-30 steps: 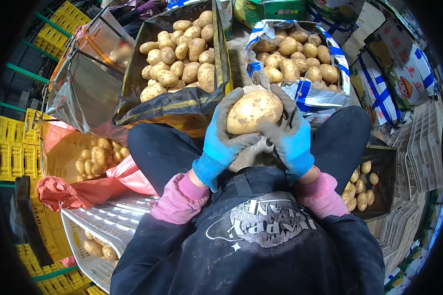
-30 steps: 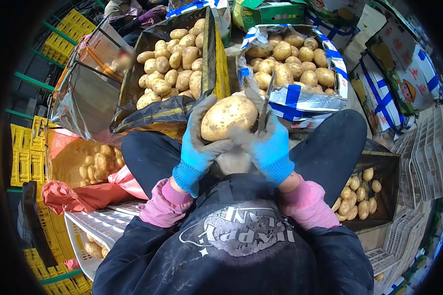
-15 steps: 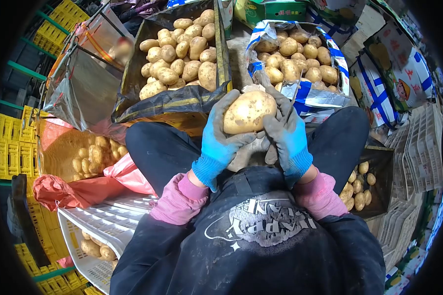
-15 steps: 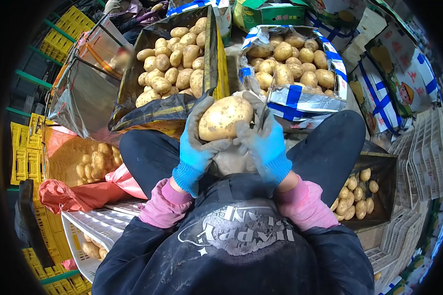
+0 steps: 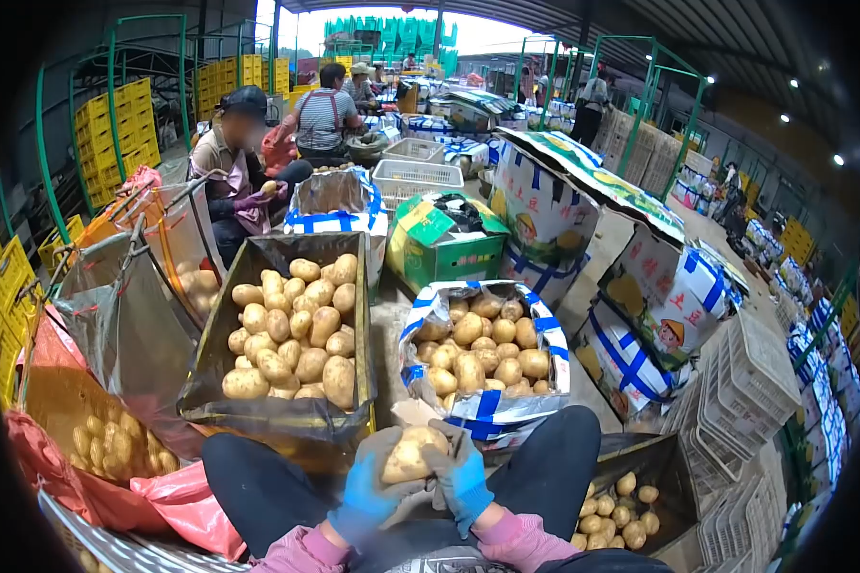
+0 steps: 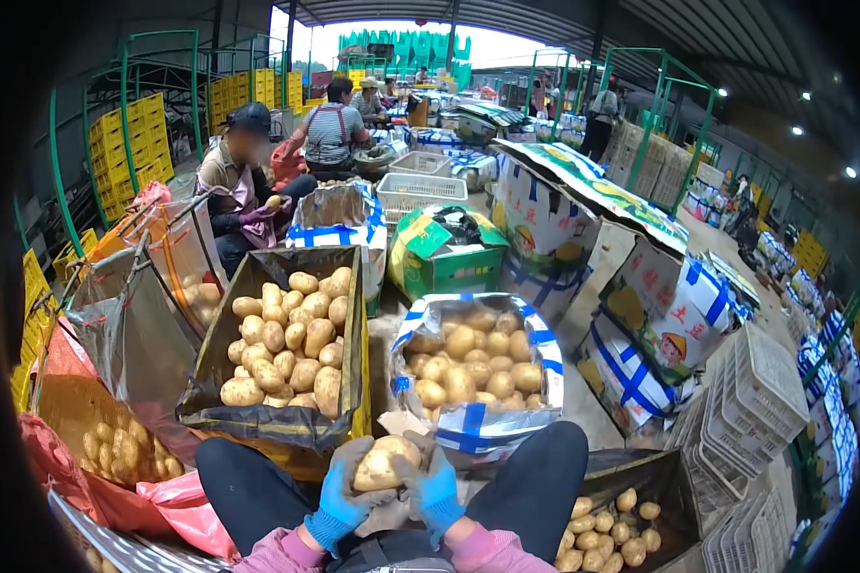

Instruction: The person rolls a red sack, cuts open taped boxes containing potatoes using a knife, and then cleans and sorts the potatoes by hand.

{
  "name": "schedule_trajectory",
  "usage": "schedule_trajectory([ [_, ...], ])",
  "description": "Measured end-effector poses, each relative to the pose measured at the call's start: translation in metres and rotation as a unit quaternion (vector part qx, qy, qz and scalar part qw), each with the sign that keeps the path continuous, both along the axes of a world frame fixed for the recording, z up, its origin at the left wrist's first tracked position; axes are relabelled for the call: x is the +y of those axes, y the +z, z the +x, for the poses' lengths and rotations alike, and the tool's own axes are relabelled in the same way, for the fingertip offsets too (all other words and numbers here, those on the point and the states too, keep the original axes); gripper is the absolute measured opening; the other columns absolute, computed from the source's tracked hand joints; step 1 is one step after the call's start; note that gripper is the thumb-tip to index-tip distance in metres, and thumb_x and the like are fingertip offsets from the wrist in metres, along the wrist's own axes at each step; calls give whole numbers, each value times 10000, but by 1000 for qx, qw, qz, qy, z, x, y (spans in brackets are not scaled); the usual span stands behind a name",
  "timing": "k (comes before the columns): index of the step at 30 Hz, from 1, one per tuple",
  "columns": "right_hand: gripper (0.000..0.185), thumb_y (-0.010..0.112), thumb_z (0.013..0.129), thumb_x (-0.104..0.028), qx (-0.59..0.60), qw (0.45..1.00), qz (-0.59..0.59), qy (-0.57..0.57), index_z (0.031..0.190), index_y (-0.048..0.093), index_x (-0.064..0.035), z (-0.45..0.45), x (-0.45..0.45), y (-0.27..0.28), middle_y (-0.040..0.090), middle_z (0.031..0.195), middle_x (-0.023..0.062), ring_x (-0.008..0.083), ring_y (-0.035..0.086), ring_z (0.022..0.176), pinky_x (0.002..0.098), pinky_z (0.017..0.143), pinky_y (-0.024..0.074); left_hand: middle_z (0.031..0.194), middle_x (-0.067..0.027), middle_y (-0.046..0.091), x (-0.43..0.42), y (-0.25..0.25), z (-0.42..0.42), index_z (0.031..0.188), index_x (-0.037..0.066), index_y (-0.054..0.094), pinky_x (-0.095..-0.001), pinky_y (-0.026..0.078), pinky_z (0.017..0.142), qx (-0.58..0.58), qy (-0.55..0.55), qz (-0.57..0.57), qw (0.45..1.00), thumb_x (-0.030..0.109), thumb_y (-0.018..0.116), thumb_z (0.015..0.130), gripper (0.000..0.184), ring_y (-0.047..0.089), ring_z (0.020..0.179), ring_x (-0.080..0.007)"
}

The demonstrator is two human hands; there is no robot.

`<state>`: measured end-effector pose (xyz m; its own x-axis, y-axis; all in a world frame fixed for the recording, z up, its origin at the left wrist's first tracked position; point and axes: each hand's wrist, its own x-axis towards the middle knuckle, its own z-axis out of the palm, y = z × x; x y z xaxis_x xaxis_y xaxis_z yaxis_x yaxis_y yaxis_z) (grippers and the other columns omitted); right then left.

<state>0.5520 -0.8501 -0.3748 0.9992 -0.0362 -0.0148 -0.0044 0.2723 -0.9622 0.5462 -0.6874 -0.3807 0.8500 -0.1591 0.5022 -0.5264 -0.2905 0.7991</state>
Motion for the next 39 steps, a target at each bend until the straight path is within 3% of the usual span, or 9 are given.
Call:
schedule_trajectory([
  [5, 612, 794, 807, -166, 30, 999, 16, -25, 1284, 474, 47, -11, 6, -10, 577, 1191, 128, 174, 594, 1021, 304, 874, 527, 1171, -127, 573, -4, 4, -4, 1230, -26, 540, -333, 444, 970, 48, 15, -72, 996, 341, 773, 802, 610, 558, 1086, -213],
  [10, 647, 828, 777, -158, 17, 999, 51, 2, 1284, 460, 2, -16, 12, -22, 569, 1160, 105, 119, 615, 835, 222, 573, 519, 981, -99, 644, 0, -12, 7, 1054, -24, 627, -301, 498, 817, 142, 75, -183, 970, 230, 543, 959, 284, 603, 916, -154],
  [14, 675, 815, 790, -162, 57, 992, 88, 66, 1330, 432, -30, -14, 2, -8, 568, 1167, 99, 111, 611, 758, 209, 504, 494, 808, -61, 662, 4, -1, 2, 914, 0, 635, -287, 507, 724, 250, 74, -258, 930, 318, 385, 1042, 424, 617, 751, -133],
  [23, 782, 736, 865, -195, 141, 944, 242, 172, 1505, 286, -180, -18, 2, -20, 570, 1215, 85, 163, 620, 659, 244, 475, 497, 875, -112, 675, -11, 35, -17, 959, -14, 612, -318, 513, 725, 301, 46, -350, 886, 479, 233, 1021, 625, 638, 737, -203],
  [25, 769, 725, 875, -204, 167, 932, 272, 173, 1506, 286, -191, -18, 3, -32, 578, 1199, 85, 167, 618, 638, 256, 473, 498, 900, -125, 671, -10, 51, -23, 959, -19, 601, -325, 517, 730, 363, -13, -463, 808, 428, 372, 996, 503, 643, 761, -213],
  [28, 751, 710, 888, -215, 181, 919, 298, 183, 1507, 284, -211, -18, 2, -36, 590, 1176, 85, 170, 618, 626, 269, 475, 498, 947, -138, 653, 7, -12, -11, 1020, -32, 556, -339, 524, 743, 156, 29, -203, 966, 301, 599, 896, 358, 646, 810, -223],
  [31, 723, 694, 900, -192, 213, 888, 358, 196, 1502, 296, -225, -18, 2, -47, 594, 1167, 88, 169, 621, 623, 268, 475, 499, 986, -140, 626, 2, -46, -4, 1117, -35, 486, -365, 532, 756, 194, 7, -240, 951, 160, 751, 752, 491, 638, 886, -232],
  [35, 730, 709, 881, -156, 118, 929, 305, 174, 1495, 315, -185, -10, -7, -19, 595, 1185, 92, 160, 631, 639, 268, 493, 516, 1079, -122, 597, -20, 36, -23, 1232, -15, 392, -366, 522, 819, 304, -54, -391, 867, 164, 706, 812, 555, 616, 982, -231],
  [39, 771, 753, 832, -112, 45, 966, 218, 133, 1484, 342, -127, 2, -20, -3, 572, 1255, 100, 140, 641, 699, 248, 564, 559, 1094, -114, 643, -17, 35, -12, 1320, 38, 462, -218, 548, 660, 375, -169, -438, 800, 524, 422, 994, 587, 667, 909, -191],
])
